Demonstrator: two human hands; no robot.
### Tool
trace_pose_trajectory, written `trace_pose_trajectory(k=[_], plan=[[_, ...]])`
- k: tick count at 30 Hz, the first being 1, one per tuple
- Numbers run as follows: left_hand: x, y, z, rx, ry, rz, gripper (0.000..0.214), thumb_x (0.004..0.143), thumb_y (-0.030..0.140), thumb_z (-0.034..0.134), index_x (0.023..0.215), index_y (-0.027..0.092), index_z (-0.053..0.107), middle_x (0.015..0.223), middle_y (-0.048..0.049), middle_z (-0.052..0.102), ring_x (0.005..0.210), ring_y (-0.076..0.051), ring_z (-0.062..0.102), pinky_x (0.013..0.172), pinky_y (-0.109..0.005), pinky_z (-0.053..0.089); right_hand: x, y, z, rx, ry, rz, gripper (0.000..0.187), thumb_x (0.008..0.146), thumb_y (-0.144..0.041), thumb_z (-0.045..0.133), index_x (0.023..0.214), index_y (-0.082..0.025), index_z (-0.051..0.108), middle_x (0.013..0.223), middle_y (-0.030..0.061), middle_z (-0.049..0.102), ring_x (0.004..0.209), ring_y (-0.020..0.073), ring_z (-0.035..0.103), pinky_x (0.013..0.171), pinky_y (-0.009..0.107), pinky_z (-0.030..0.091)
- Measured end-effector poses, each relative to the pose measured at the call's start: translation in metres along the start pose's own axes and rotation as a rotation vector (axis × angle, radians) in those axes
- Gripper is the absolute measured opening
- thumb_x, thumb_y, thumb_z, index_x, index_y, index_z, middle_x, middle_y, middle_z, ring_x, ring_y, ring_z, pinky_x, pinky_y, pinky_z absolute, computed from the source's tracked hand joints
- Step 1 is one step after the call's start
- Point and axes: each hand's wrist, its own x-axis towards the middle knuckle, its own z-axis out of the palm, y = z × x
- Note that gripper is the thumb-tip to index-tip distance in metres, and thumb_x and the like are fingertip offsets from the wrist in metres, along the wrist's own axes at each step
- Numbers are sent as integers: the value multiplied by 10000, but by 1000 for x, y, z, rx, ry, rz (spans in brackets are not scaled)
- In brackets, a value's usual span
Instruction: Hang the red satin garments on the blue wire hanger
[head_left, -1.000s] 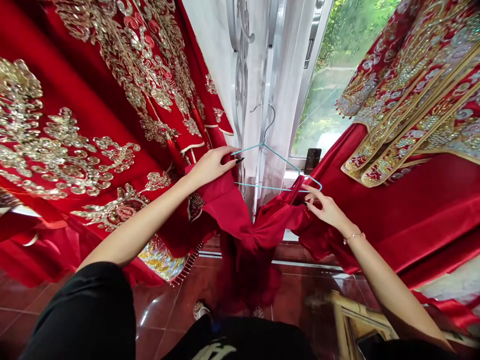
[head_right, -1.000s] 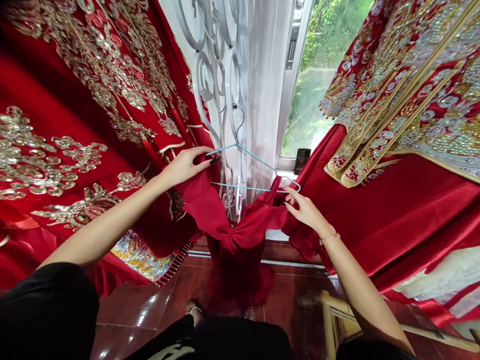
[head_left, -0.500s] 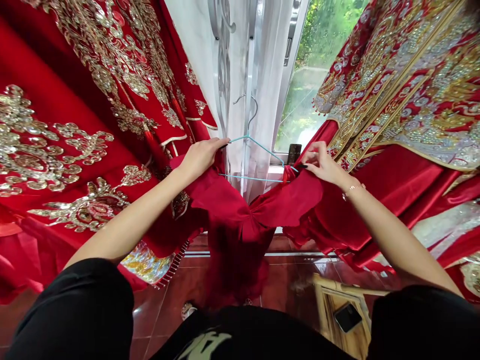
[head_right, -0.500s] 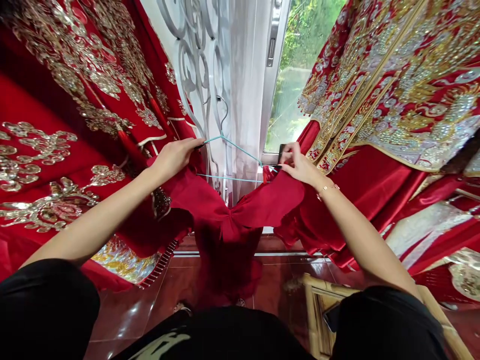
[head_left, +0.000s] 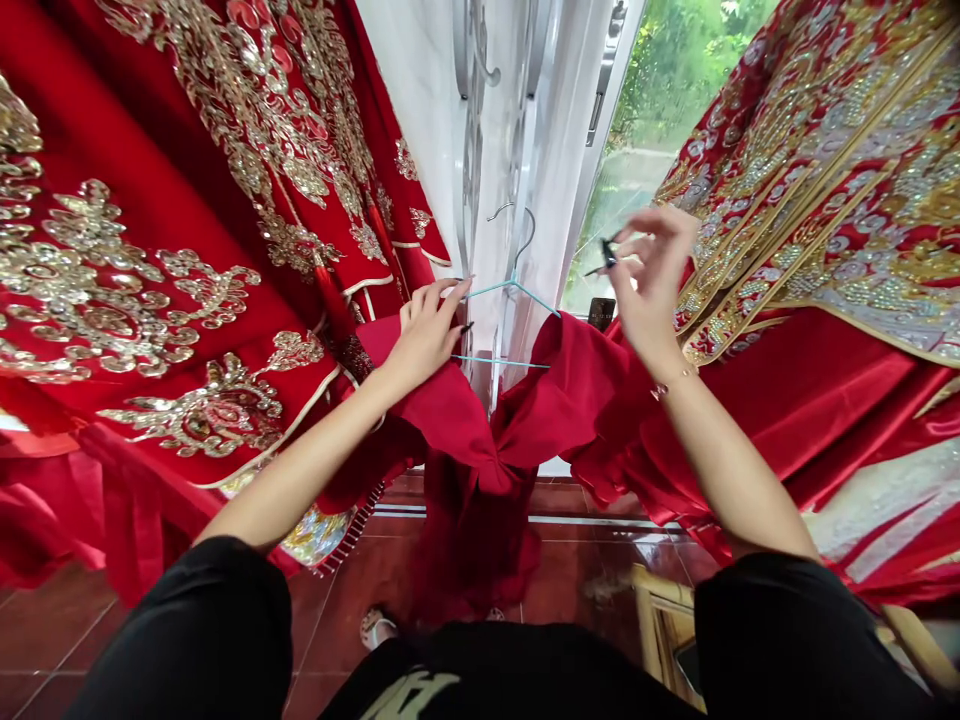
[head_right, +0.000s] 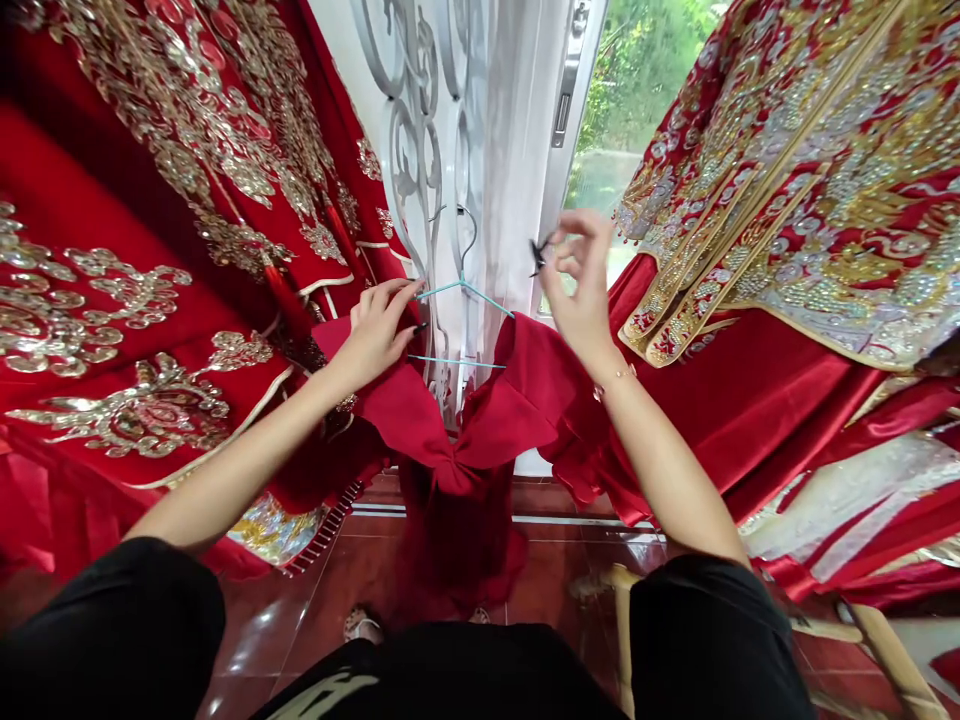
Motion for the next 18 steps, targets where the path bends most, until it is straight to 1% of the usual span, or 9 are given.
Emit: trace_pose_trajectory(k=[2, 3, 5, 7, 8, 10, 13, 16, 18], plan=[[-21, 6, 5, -66, 111, -60, 732, 895, 206, 561, 1572, 281, 294, 1585, -152, 387, 1456, -345, 367, 1182, -569, 319, -21, -3, -5, -50, 123, 119, 498, 1012, -376, 337, 1505, -323, 291, 1376, 150, 508, 1278, 326, 548, 984, 559, 504], [-30, 8, 7, -96, 148, -96, 763, 889, 227, 580, 1578, 299, 262, 1601, -144, 363, 1482, -342, 332, 1204, -583, 282, -31, -3, -4, -69, 140, 155, 496, 1008, -357, 336, 1501, -312, 310, 1368, 157, 515, 1290, 332, 534, 1013, 576, 488], [-40, 7, 12, -130, 179, -174, 775, 882, 241, 588, 1572, 330, 247, 1599, -126, 370, 1505, -335, 306, 1227, -617, 225, -49, -3, 8, -85, 89, 166, 486, 976, -339, 409, 1459, -286, 386, 1356, 154, 538, 1304, 337, 509, 1079, 596, 444], [-38, 3, 13, -126, 165, -219, 732, 880, 228, 576, 1548, 322, 293, 1550, -119, 446, 1482, -330, 355, 1240, -646, 179, -59, -1, 29, -86, -24, 150, 514, 915, -333, 518, 1418, -265, 435, 1379, 140, 546, 1325, 346, 482, 1135, 622, 383], [-34, 1, 13, -113, 151, -220, 691, 882, 214, 560, 1531, 290, 334, 1505, -126, 497, 1449, -327, 405, 1243, -644, 186, -61, 0, 41, -87, -73, 157, 545, 884, -316, 551, 1413, -255, 439, 1393, 138, 546, 1329, 352, 476, 1154, 645, 345], [-21, 0, 10, -71, 120, -204, 598, 890, 171, 504, 1482, 193, 420, 1405, -155, 578, 1359, -318, 508, 1224, -594, 293, -61, 1, 62, -90, -123, 205, 597, 837, -241, 540, 1423, -225, 428, 1392, 151, 553, 1324, 357, 486, 1172, 688, 275], [-4, 4, 2, -8, 59, -226, 520, 880, 87, 418, 1392, 95, 512, 1305, -198, 631, 1238, -317, 609, 1076, -489, 497, -59, 1, 79, -73, -106, 264, 635, 783, -132, 441, 1416, -172, 449, 1358, 173, 581, 1315, 344, 507, 1187, 702, 220], [5, 8, -4, -44, 18, -248, 473, 857, 41, 388, 1278, 127, 586, 1234, -171, 679, 1155, -304, 667, 1006, -473, 542, -58, 1, 80, -2, -64, 296, 662, 744, -95, 382, 1393, -160, 496, 1371, 169, 599, 1340, 330, 502, 1202, 711, 176], [9, 9, -5, -142, 70, -238, 490, 820, 2, 362, 1224, 164, 587, 1193, -132, 702, 1144, -269, 677, 1006, -461, 546, -56, 0, 79, 79, -24, 311, 662, 718, -86, 360, 1342, -190, 555, 1349, 135, 635, 1338, 302, 518, 1223, 694, 147]])
